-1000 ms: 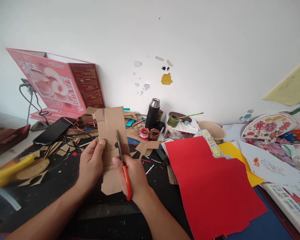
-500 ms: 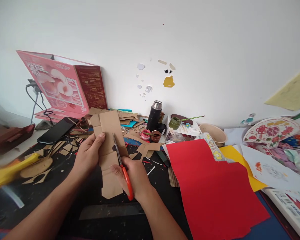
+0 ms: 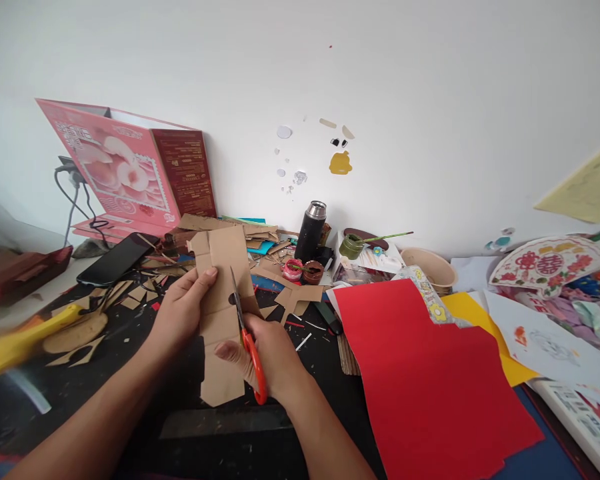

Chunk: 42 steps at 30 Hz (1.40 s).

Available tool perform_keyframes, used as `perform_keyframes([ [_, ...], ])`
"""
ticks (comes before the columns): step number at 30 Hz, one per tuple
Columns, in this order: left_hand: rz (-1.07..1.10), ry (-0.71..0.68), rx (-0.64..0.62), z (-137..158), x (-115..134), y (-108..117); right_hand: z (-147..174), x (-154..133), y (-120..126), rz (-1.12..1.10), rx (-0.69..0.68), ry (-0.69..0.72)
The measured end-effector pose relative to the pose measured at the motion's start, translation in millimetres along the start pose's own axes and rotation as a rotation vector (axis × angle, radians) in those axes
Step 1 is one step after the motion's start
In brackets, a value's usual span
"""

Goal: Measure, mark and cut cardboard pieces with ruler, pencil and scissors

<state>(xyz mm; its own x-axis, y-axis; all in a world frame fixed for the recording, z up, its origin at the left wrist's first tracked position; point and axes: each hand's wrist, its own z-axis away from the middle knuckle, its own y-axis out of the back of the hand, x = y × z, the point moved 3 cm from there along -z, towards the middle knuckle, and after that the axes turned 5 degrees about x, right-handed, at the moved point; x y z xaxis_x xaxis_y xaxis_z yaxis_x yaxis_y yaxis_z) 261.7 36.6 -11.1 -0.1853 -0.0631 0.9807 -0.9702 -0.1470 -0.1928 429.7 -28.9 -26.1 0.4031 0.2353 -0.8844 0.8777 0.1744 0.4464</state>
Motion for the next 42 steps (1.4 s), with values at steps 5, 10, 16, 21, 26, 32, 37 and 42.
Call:
perform_keyframes([
  [5, -0.065, -0.089, 0.024, 4, 4, -1, 0, 2, 0, -0.057, 0.053, 0.007],
  [10, -0.114, -0.145, 0.048, 6, 5, -1, -1, 0, 2, -0.009, 0.107, -0.003],
  [16, -0.010, -0.082, 0.053, 8, 1, -3, 0, -3, 1, -0.098, 0.114, -0.017],
  [21, -0.066, -0.147, 0.115, 12, 7, -4, -1, -3, 2, -0.109, 0.098, -0.053],
  [26, -0.149, -0.220, 0.168, 14, 7, -1, -1, -6, 4, -0.120, 0.103, -0.044],
  [32, -0.242, -0.274, 0.177, 14, 2, 2, -1, -5, 5, -0.040, 0.115, -0.059],
  [37, -0.254, -0.266, 0.138, 13, 2, -1, -1, -3, 5, 0.044, 0.136, -0.051],
  [42, -0.140, -0.202, 0.127, 14, -2, -2, -1, -4, 5, -0.053, 0.119, -0.051],
])
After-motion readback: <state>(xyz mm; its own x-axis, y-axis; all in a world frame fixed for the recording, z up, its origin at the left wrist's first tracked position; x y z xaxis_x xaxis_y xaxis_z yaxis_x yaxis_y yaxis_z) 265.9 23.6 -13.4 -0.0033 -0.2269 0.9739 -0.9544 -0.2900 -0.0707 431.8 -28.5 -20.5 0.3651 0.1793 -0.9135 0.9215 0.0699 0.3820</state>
